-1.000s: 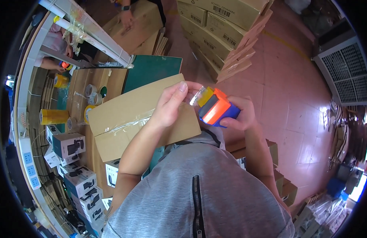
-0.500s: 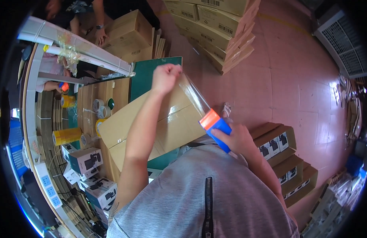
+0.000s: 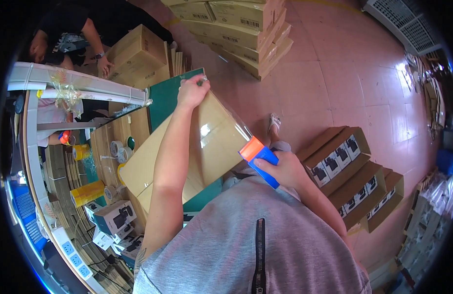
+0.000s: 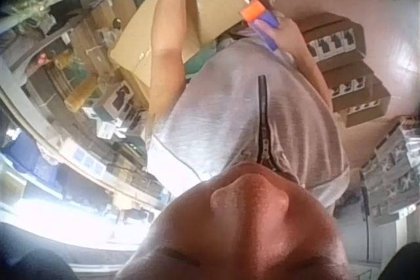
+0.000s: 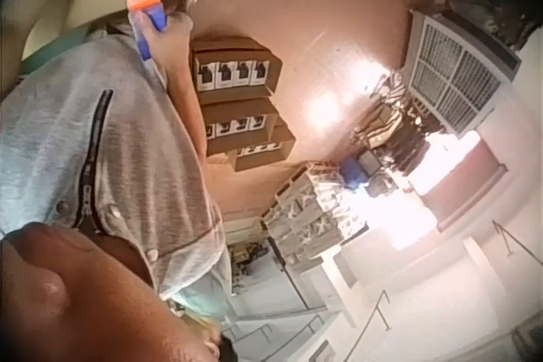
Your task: The person packs electronic device boxes into larger shipping cartons, then seals the cartons with adhesive tape using a tape dispenser.
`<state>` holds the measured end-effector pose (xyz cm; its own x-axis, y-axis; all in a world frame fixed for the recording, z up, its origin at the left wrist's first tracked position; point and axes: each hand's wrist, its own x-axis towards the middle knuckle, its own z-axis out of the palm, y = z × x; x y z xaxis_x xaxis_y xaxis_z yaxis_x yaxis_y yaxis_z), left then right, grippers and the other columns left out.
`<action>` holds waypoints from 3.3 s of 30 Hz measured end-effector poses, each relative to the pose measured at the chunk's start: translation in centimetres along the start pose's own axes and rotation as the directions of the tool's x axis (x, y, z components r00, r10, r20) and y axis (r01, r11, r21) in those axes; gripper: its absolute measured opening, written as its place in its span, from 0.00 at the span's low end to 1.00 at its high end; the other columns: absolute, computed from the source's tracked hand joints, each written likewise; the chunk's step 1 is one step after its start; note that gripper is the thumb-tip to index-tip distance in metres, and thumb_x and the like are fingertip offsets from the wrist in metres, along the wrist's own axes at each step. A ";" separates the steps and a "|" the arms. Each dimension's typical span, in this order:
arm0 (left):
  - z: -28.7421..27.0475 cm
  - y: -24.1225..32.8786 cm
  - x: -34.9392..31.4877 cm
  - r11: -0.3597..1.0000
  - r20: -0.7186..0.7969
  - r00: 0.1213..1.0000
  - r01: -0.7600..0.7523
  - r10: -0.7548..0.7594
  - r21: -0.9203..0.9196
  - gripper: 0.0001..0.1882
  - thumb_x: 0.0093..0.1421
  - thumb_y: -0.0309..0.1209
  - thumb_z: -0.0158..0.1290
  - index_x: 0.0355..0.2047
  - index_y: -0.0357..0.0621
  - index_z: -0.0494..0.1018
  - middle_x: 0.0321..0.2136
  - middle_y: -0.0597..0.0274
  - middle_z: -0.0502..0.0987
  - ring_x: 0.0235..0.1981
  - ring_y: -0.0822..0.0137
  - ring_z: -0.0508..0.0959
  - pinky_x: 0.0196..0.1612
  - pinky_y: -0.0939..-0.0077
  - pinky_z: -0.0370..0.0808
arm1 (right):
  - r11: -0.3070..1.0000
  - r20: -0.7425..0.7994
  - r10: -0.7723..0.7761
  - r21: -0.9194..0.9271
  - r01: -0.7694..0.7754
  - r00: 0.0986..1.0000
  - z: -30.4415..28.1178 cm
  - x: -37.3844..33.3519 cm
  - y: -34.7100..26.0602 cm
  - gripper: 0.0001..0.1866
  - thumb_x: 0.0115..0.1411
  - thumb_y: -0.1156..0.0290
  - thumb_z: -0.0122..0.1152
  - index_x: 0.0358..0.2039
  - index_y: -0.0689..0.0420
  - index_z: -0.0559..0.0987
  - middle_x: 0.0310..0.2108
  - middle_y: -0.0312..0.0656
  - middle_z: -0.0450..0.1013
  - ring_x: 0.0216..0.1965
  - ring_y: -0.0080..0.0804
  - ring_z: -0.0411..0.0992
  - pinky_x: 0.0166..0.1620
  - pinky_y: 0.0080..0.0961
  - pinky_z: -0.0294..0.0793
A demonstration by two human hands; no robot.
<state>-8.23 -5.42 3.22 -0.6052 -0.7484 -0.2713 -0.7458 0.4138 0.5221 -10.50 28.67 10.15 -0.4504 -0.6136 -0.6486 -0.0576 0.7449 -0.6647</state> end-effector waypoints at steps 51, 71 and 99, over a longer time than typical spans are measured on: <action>-0.5 3.0 -16.2 0.755 -0.564 0.555 -0.623 0.611 0.205 0.08 0.49 0.35 0.51 0.24 0.43 0.75 0.29 0.51 0.76 0.36 0.52 0.75 0.41 0.61 0.72 | 0.949 -0.394 -0.299 -0.023 0.316 0.869 -6.5 22.3 3.0 0.25 0.63 0.51 0.58 0.40 0.66 0.77 0.31 0.37 0.74 0.31 0.25 0.70 0.37 0.26 0.72; 5.2 -0.9 -25.1 -0.063 -0.051 -0.201 0.524 -0.978 -0.849 0.39 0.62 0.62 0.37 0.48 0.32 0.64 0.35 0.36 0.79 0.39 0.42 0.80 0.42 0.51 0.75 | 0.197 0.398 -0.907 0.107 0.975 0.139 10.6 47.2 -35.8 0.29 0.66 0.53 0.55 0.51 0.69 0.70 0.45 0.52 0.73 0.45 0.36 0.70 0.51 0.29 0.67; 0.3 -4.7 -28.0 -0.002 -0.412 0.810 -0.454 -0.418 -0.891 0.19 0.67 0.39 0.50 0.47 0.35 0.75 0.36 0.63 0.78 0.35 0.74 0.74 0.40 0.78 0.73 | -0.240 0.548 -0.701 0.421 0.874 -0.457 7.1 15.8 -17.0 0.33 0.36 0.49 0.79 0.27 0.67 0.76 0.21 0.47 0.74 0.22 0.44 0.74 0.29 0.32 0.75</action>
<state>12.15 13.78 8.13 -0.0637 -0.9924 -0.1050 0.5247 -0.1228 0.8424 -10.31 4.42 8.57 0.7341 -0.3853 0.5591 -0.0044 -0.8261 -0.5636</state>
